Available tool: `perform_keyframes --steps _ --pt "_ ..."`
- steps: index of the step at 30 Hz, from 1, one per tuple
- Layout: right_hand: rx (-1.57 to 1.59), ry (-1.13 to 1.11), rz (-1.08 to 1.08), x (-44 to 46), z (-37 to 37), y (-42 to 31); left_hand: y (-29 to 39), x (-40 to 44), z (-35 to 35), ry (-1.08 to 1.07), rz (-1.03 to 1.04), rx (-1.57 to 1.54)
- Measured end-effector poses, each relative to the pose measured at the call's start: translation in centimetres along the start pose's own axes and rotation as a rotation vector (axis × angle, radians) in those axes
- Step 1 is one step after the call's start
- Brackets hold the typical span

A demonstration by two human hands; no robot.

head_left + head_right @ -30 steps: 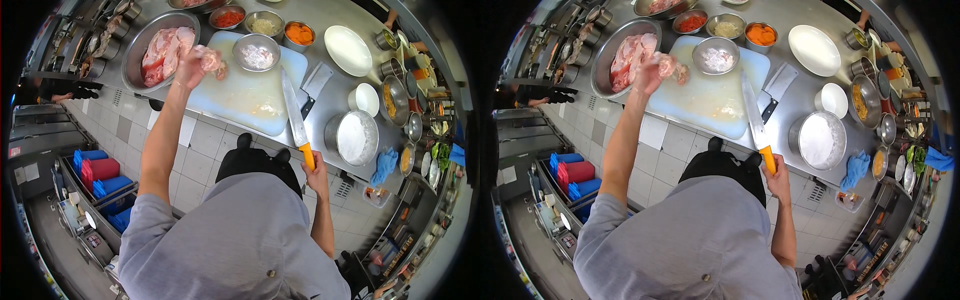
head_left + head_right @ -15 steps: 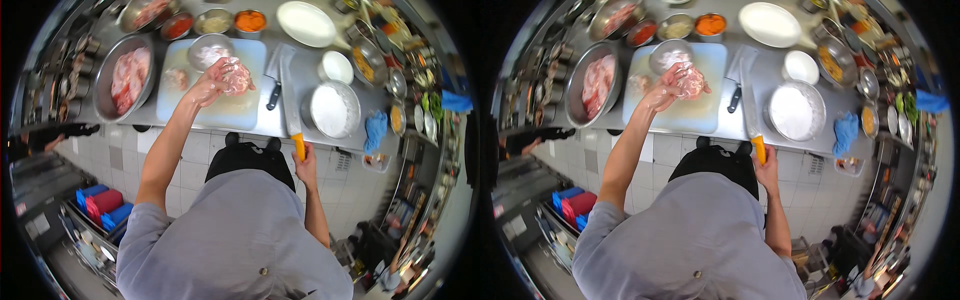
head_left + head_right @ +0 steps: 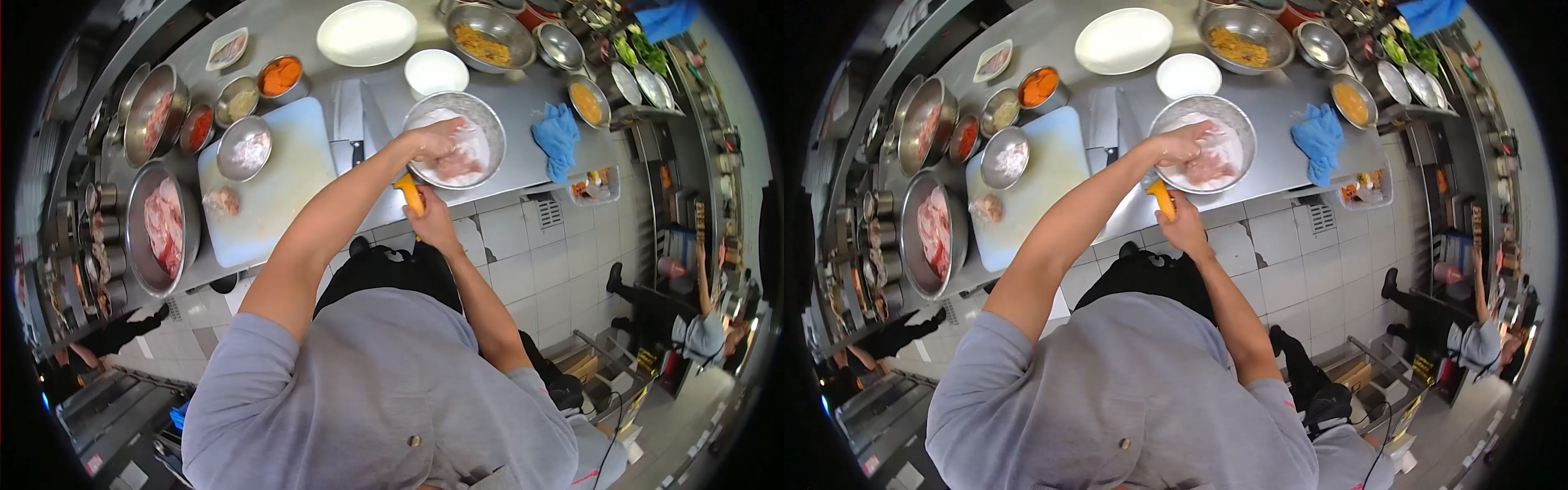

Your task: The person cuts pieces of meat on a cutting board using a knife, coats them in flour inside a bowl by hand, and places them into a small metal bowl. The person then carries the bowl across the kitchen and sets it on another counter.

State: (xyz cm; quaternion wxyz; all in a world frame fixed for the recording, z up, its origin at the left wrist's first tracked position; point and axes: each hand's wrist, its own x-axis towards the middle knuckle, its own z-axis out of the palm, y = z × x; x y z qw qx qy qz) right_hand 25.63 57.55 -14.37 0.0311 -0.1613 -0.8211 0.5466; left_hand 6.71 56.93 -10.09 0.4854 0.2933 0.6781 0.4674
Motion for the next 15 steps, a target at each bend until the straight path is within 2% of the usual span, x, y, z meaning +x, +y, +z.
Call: perform_keyframes --steps 1,4,7,10,11,14,15 --pt "0.009 -0.018 0.014 0.0 -0.3 0.0 0.4 0.4 0.6 0.039 -0.079 0.298" --pt "0.045 -0.026 0.002 0.0 -0.7 0.4 1.3 0.2 1.3 0.345 -0.127 0.733" --pt "0.070 -0.017 0.005 -0.2 -0.7 0.4 1.7 0.3 1.2 0.187 -0.328 0.799" --pt "0.072 -0.019 -0.005 0.1 -0.7 0.9 -2.0 2.0 0.3 0.213 -0.328 0.701" --pt "0.076 -0.024 -0.015 0.1 -0.7 1.2 -2.4 2.2 -0.3 0.134 -0.306 0.557" --pt "0.098 -0.038 -0.006 0.1 -1.0 1.3 -0.6 0.9 -1.8 0.168 -0.165 0.253" --pt "0.109 -0.043 0.002 0.1 -1.0 1.1 -1.9 1.8 -2.8 0.142 -0.096 0.154"
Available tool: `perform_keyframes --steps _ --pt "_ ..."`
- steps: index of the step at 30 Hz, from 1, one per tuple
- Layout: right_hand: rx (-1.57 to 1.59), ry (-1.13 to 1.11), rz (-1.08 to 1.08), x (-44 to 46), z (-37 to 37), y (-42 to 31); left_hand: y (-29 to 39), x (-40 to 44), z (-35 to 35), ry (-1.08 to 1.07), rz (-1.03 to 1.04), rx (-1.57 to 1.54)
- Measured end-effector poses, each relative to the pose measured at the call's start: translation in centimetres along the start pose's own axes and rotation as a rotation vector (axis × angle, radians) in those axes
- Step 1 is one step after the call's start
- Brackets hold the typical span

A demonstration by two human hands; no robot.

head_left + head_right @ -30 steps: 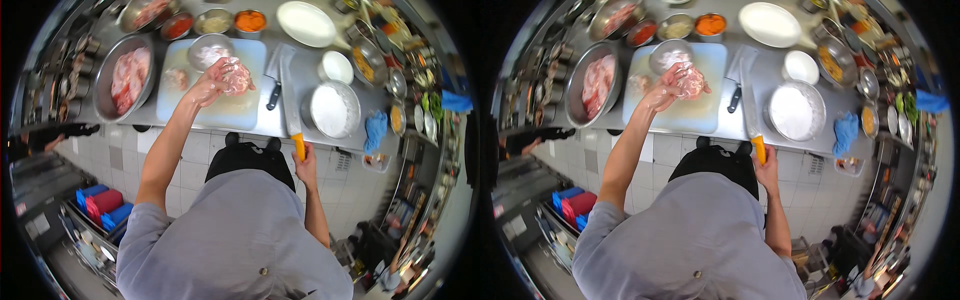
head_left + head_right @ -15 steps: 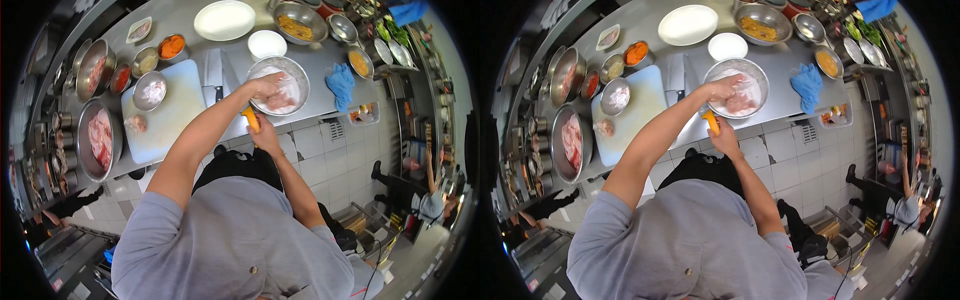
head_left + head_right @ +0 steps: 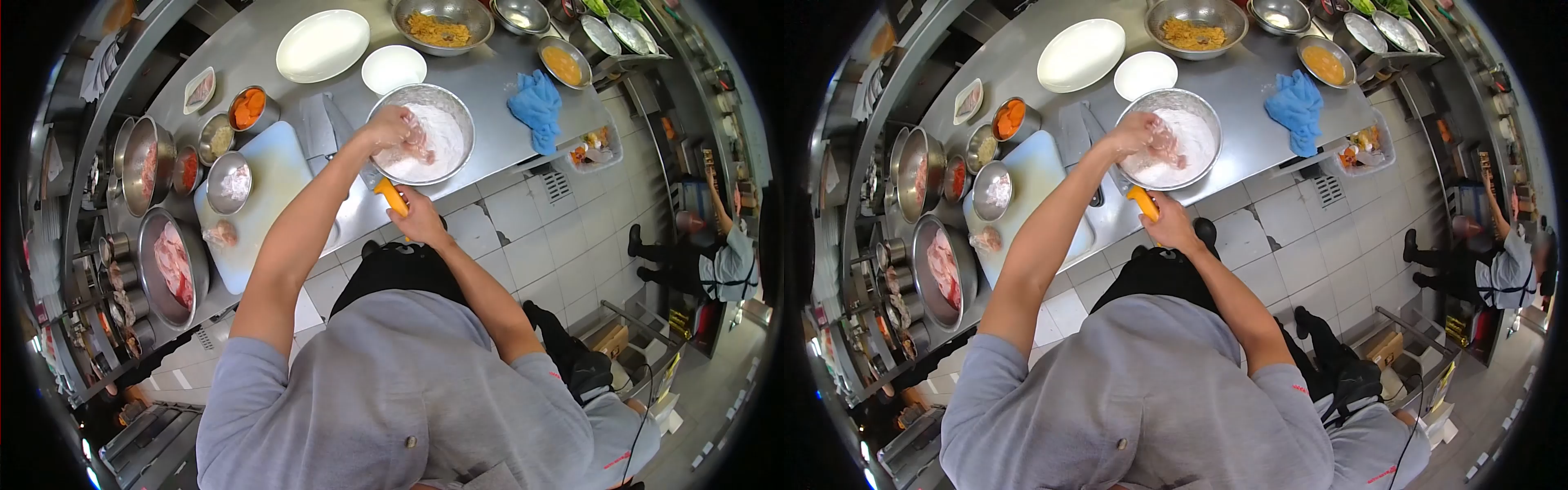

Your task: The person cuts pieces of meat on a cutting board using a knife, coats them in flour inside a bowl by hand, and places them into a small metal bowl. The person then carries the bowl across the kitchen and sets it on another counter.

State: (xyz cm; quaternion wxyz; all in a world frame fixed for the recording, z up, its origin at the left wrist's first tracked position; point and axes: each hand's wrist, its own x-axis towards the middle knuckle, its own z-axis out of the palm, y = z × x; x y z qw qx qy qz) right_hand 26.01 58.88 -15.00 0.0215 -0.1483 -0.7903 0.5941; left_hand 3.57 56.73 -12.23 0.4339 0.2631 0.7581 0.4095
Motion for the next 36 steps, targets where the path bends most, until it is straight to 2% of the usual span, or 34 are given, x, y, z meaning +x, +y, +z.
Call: perform_keyframes --steps 3,5,6,9,12,15,18,21,24,27,30,33,36 --pt "-0.068 0.032 -0.029 0.0 0.4 0.5 5.2 -3.5 -0.6 0.082 0.060 -0.080" --pt "-0.073 0.032 -0.030 0.1 0.4 0.3 7.1 -4.8 -0.6 0.042 0.121 0.057" --pt "-0.077 0.031 -0.030 0.1 0.4 0.2 7.5 -5.1 -0.5 0.021 0.151 0.124" --pt "-0.105 0.033 -0.045 0.1 0.3 0.2 4.7 -2.8 -0.3 0.142 0.165 0.169" --pt "-0.106 0.024 -0.055 0.2 0.4 0.4 4.5 -2.2 1.0 0.088 0.172 0.508" --pt "-0.134 0.078 -0.111 0.3 0.5 0.5 1.9 -0.9 3.8 -0.161 0.135 0.775" --pt "-0.109 0.063 -0.121 0.4 0.6 0.9 5.9 -3.4 4.5 -0.254 -0.065 0.997" --pt "-0.084 0.015 -0.077 0.3 0.4 0.6 6.5 -3.0 4.5 -0.148 0.016 0.941" --pt "-0.117 0.041 -0.104 0.2 0.2 0.1 5.2 -2.8 6.0 -0.124 -0.066 0.983" --pt "-0.137 0.013 -0.102 0.6 0.6 1.2 6.5 -3.8 6.5 -0.126 -0.021 1.062" --pt "-0.099 -0.029 -0.072 0.4 0.0 0.0 3.9 -2.2 7.6 -0.009 0.046 1.144" --pt "-0.082 0.053 -0.194 0.5 0.5 1.3 5.6 -3.0 5.9 -0.063 0.047 0.969" --pt "-0.113 0.054 -0.172 0.5 0.6 1.4 6.5 -2.0 2.2 -0.113 0.164 0.744"
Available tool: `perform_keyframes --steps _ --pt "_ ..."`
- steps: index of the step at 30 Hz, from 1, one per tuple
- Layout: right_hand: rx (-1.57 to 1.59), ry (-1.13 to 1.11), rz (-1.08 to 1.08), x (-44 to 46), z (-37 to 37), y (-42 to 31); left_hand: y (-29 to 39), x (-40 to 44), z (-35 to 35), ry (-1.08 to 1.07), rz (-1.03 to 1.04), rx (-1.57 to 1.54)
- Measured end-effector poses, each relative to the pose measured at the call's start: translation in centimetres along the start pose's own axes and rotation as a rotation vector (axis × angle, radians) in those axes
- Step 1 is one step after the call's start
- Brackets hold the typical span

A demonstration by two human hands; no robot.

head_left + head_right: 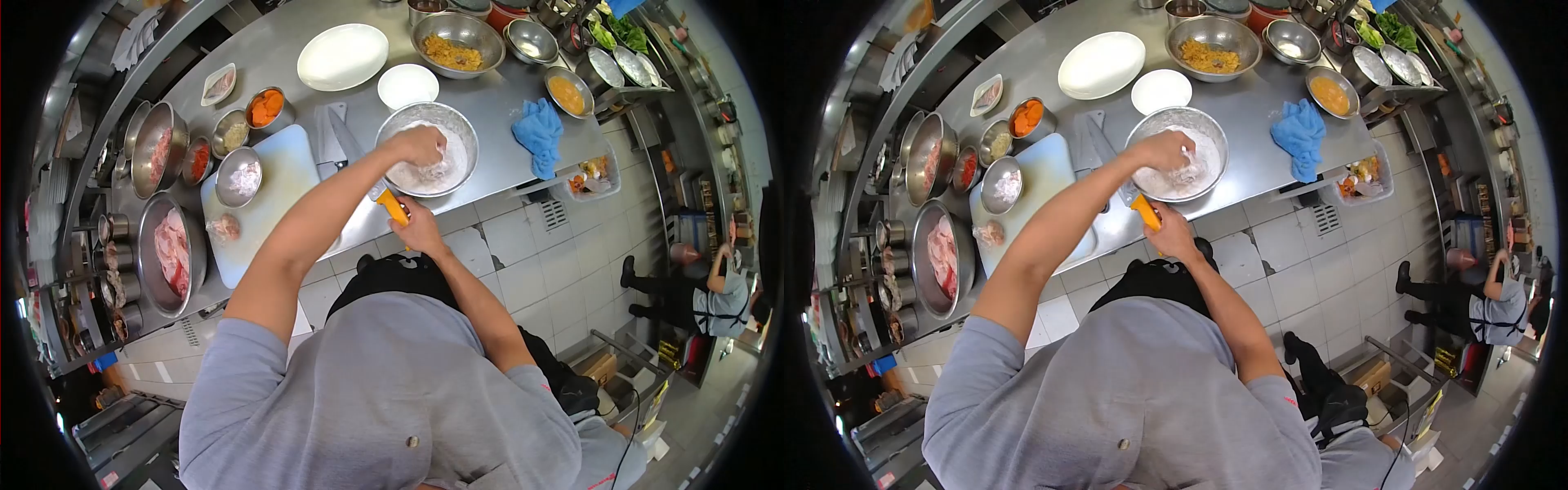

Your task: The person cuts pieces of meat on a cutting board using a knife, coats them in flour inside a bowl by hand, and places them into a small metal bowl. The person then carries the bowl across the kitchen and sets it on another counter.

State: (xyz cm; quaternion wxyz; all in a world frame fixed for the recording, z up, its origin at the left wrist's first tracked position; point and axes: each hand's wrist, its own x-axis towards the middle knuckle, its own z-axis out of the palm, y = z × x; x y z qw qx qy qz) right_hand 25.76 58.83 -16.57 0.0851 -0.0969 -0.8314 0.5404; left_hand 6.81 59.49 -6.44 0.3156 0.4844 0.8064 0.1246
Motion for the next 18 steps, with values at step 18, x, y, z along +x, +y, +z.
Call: perform_keyframes --steps 18 --pt "0.055 -0.052 -0.018 0.6 0.0 -0.4 1.2 0.6 5.4 0.269 -0.235 0.179"
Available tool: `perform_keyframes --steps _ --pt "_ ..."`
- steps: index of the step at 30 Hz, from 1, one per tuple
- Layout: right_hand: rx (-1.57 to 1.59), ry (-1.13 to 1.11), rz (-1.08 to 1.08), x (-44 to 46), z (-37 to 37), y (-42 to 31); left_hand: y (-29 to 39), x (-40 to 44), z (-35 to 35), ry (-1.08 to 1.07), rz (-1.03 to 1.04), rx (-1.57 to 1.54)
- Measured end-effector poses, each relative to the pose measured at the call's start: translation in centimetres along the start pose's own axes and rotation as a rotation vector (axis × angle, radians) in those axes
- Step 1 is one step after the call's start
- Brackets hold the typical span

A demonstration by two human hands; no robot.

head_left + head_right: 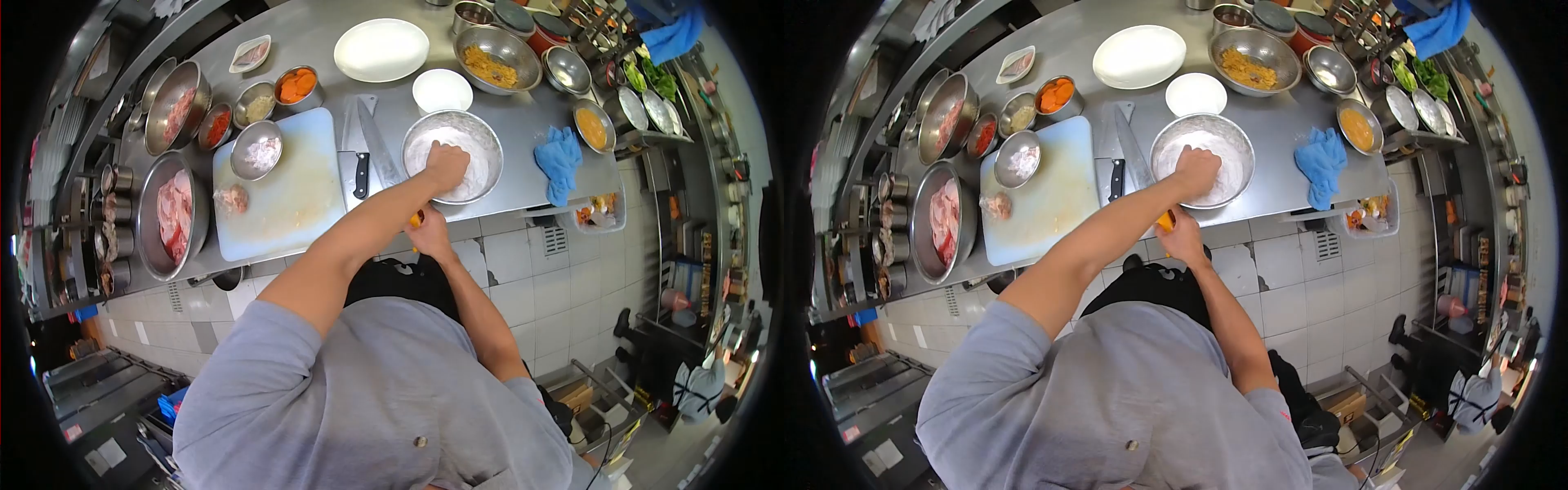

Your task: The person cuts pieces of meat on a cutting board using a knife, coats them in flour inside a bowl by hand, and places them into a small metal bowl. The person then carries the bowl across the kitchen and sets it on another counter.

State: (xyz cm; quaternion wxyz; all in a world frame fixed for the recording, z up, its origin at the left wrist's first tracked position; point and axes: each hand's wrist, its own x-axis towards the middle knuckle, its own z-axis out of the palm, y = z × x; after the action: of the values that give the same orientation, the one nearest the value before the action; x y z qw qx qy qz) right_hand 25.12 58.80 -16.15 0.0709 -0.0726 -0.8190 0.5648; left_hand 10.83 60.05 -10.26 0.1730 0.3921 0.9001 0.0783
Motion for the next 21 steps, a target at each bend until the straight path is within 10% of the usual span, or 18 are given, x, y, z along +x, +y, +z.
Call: perform_keyframes --steps 21 --pt "-0.158 0.003 0.101 -0.3 1.0 -0.5 -4.7 -0.9 -3.2 0.240 0.064 -0.519"
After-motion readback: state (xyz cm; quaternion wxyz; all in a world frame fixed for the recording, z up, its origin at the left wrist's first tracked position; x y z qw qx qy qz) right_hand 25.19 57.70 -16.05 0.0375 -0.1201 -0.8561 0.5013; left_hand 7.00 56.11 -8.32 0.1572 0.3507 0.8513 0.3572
